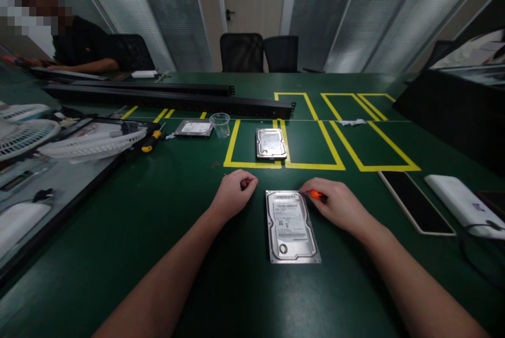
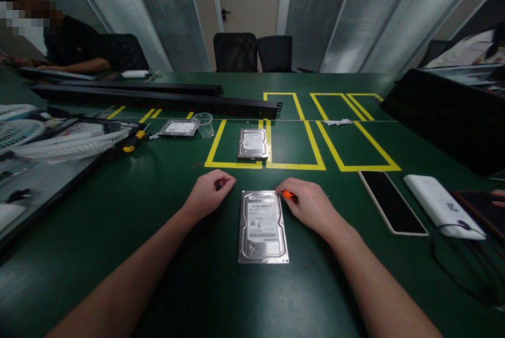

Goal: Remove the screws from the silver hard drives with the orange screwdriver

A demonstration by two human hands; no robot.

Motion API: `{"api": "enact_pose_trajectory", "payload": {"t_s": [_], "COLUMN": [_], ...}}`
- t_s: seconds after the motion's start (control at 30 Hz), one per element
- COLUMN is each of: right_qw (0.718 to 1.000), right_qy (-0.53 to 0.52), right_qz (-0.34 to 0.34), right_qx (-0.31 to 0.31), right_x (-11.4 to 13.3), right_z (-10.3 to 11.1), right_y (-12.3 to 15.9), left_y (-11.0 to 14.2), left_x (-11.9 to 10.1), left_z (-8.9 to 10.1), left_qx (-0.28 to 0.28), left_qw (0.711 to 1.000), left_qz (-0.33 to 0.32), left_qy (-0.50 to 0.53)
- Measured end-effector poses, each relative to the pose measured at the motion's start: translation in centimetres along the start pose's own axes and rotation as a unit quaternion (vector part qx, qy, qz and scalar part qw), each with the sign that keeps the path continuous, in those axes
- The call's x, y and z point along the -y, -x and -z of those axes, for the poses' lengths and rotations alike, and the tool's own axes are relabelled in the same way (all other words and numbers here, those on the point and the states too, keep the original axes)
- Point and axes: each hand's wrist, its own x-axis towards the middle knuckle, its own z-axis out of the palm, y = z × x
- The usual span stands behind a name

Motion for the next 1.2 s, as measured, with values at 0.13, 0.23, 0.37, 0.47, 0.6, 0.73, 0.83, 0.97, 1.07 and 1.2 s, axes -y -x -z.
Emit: {"api": "enact_pose_trajectory", "payload": {"t_s": [0.13, 0.23, 0.37, 0.47, 0.6, 0.73, 0.83, 0.97, 1.07, 1.2], "right_qw": [1.0, 1.0, 0.999, 0.998, 0.998, 0.998, 0.998, 0.998, 0.998, 0.998], "right_qy": [0.003, 0.006, 0.016, 0.025, 0.028, 0.025, 0.027, 0.03, 0.028, 0.02], "right_qz": [-0.018, -0.022, -0.036, -0.048, -0.052, -0.05, -0.049, -0.052, -0.049, -0.058], "right_qx": [-0.003, -0.009, -0.012, -0.014, -0.016, -0.02, -0.02, -0.022, -0.025, -0.02], "right_x": [-0.05, -0.09, -0.07, -0.01, 0.0, -0.02, 0.05, 0.02, -0.03, 0.15], "right_z": [-0.05, -0.1, -0.28, -0.51, -0.72, -0.7, -0.64, -0.67, -0.7, -0.59], "right_y": [0.08, 0.1, 0.0, -0.13, -0.26, -0.26, -0.25, -0.26, -0.28, -0.39], "left_y": [0.03, 0.03, 0.01, 0.01, 0.05, 0.08, 0.05, 0.0, 0.03, 0.08], "left_x": [-0.05, 0.06, 0.16, 0.05, -0.2, -0.21, -0.13, -0.1, -0.05, 0.06], "left_z": [0.04, -0.04, -0.12, -0.07, -0.02, -0.03, -0.01, 0.01, -0.03, -0.05], "left_qx": [0.003, 0.003, 0.003, 0.009, 0.007, 0.009, 0.011, 0.01, 0.008, 0.012], "left_qw": [1.0, 1.0, 1.0, 1.0, 1.0, 1.0, 1.0, 1.0, 1.0, 1.0], "left_qz": [0.0, -0.001, -0.003, -0.003, -0.004, -0.005, -0.005, -0.005, -0.007, -0.007], "left_qy": [-0.003, -0.005, -0.006, -0.007, -0.002, -0.001, -0.002, -0.003, -0.006, -0.006]}}
